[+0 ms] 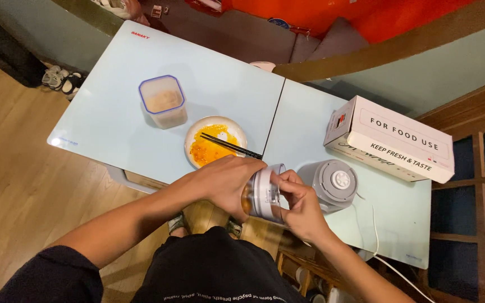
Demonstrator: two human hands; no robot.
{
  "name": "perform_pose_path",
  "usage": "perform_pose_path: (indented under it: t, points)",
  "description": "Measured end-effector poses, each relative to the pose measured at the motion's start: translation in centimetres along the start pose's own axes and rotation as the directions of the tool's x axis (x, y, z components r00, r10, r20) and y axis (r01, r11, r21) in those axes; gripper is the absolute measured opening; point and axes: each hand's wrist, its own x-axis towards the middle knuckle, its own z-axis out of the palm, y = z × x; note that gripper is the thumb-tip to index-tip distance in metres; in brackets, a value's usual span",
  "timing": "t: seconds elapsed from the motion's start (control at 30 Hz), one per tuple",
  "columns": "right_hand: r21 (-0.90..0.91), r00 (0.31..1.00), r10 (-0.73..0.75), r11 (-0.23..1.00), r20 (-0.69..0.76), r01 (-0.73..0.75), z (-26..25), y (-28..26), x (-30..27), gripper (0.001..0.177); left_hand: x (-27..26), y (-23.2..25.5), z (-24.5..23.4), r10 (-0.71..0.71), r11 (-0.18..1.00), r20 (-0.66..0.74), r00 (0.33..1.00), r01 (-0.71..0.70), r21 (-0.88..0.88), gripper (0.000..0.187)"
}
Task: The person removes the lid from a food processor, then uses chopsticks to transfer orange food pieces from a plate into a small blending cup. They attach the cup to a blender base, operate the blender, and then scrape the blended mixture from the cup lid with chopsticks.
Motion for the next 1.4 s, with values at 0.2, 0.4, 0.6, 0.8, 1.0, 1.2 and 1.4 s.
perform_pose_path:
  t: [0.2,0.4,0.6,0.8,1.0,1.2,1.4]
  points:
    - [-0.138,0.984,-0.177,0.974,0.019,0.178,1.1,-3.3,-0.2,0.063,-0.5,0.6,-1.2,0.062,0.993,-0.033,0.998,-0.065,-0.094,0.078]
    - [-0.219,0.980,-0.194,0.955,0.054,0.201,1.7,-5.2,-0.6,0.057,-0.7,0.4,-2.0,0.156,0.975,-0.017,0.988,-0.156,-0.158,0.070]
    - [-0.360,0.997,0.025,0.933,0.077,0.004,0.2,-10.4,1.4,0.058,0.3,-0.6,-1.1,0.158,0.965,0.008,0.987,-0.153,-0.214,0.075]
    - [-0.174,0.859,-0.223,0.972,-0.460,0.159,-6.3,-4.2,-1.2,0.037,4.9,-2.3,6.3,-0.021,0.920,-0.255,0.967,-0.081,-0.383,0.105]
    - [0.618,0.749,0.339,0.777,-0.570,0.119,-4.1,-0.7,-3.2,0.067,11.9,2.7,14.6,-0.136,0.586,-0.588,0.798,-0.414,-0.697,0.134]
    - [0.327,0.614,0.132,0.920,-0.779,0.216,-12.7,2.3,-7.5,0.060,13.9,1.7,18.4,-0.076,0.713,-0.333,0.940,-0.183,-0.677,0.141]
    - [-0.825,0.822,-0.361,0.525,-0.441,-0.212,-15.0,-5.2,-5.2,0.060,15.5,-5.2,22.6,-0.117,0.955,-0.259,0.959,0.037,-0.295,0.142]
